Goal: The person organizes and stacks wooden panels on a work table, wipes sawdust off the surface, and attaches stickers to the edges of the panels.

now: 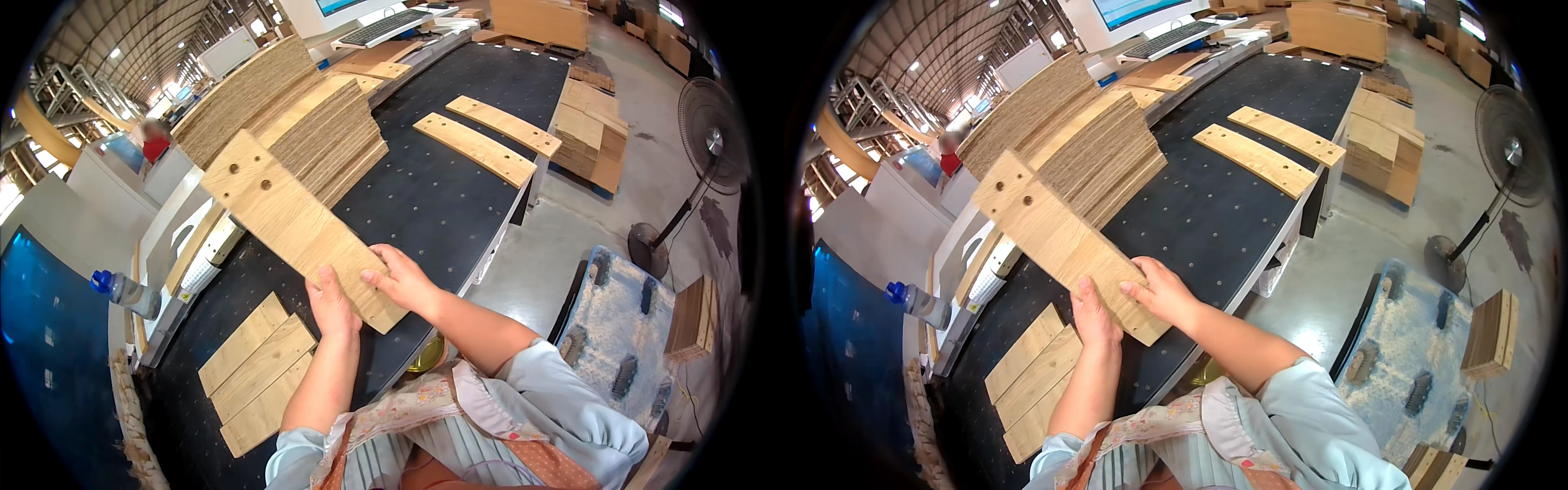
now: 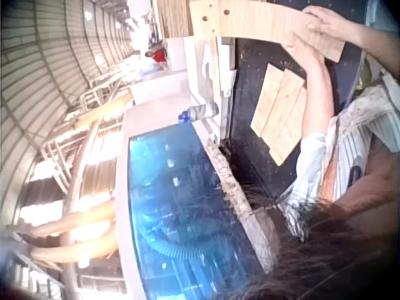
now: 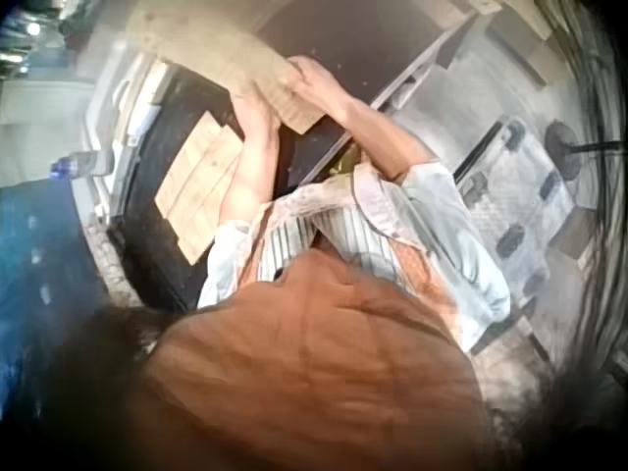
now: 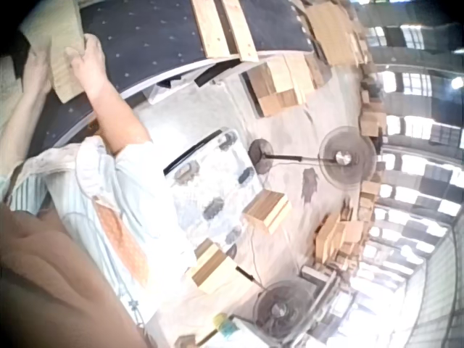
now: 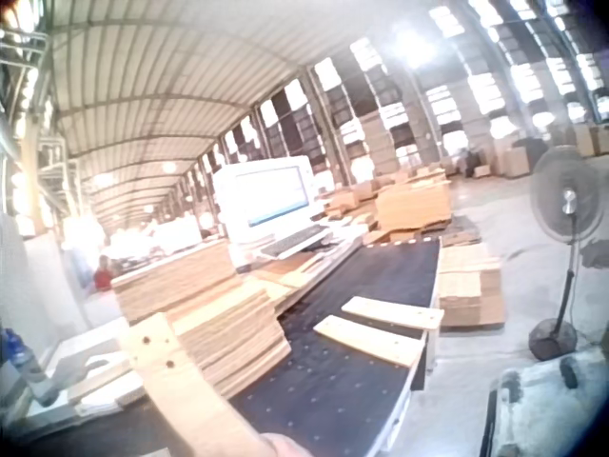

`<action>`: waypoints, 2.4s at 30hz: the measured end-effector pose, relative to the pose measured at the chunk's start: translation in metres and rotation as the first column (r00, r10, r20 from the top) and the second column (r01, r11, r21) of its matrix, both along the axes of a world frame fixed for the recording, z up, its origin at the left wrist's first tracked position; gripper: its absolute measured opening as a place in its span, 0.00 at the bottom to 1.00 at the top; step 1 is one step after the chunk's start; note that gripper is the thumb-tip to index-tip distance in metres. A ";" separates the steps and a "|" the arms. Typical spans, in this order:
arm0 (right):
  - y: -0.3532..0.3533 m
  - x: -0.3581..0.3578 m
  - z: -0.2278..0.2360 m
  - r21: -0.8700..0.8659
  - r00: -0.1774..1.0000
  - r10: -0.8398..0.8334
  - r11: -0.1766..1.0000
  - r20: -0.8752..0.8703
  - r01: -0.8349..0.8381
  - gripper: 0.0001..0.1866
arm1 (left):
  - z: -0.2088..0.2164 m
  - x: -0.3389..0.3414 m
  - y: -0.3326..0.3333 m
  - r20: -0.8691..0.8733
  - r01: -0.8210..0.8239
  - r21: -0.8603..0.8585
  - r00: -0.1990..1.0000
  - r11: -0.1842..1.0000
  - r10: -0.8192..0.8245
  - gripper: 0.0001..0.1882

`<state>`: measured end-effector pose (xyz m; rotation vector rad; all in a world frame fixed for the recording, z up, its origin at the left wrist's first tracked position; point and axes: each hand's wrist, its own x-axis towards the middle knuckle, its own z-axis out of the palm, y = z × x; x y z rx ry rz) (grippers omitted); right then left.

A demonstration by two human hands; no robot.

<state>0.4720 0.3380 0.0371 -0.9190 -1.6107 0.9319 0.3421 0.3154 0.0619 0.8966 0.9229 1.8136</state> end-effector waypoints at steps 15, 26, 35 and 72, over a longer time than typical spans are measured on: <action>-0.011 0.083 0.023 -0.057 0.780 -0.086 0.986 0.620 0.154 0.60 | -0.030 0.076 0.041 0.145 0.206 -0.379 0.976 0.902 -0.162 0.16; -0.016 0.103 0.041 -0.179 0.491 -0.053 0.893 0.869 0.413 0.59 | -0.056 0.132 0.055 0.185 0.238 -0.285 0.964 0.929 -0.190 0.17; 0.000 0.153 0.017 0.042 0.599 -0.358 0.879 0.717 0.475 0.55 | -0.045 0.142 0.068 0.085 0.576 -0.342 0.806 0.743 -0.586 0.20; 0.161 0.151 0.034 0.309 0.388 -0.389 0.917 0.836 0.254 0.51 | -0.051 0.028 -0.001 -0.896 0.497 -0.401 -0.388 0.769 -0.216 0.50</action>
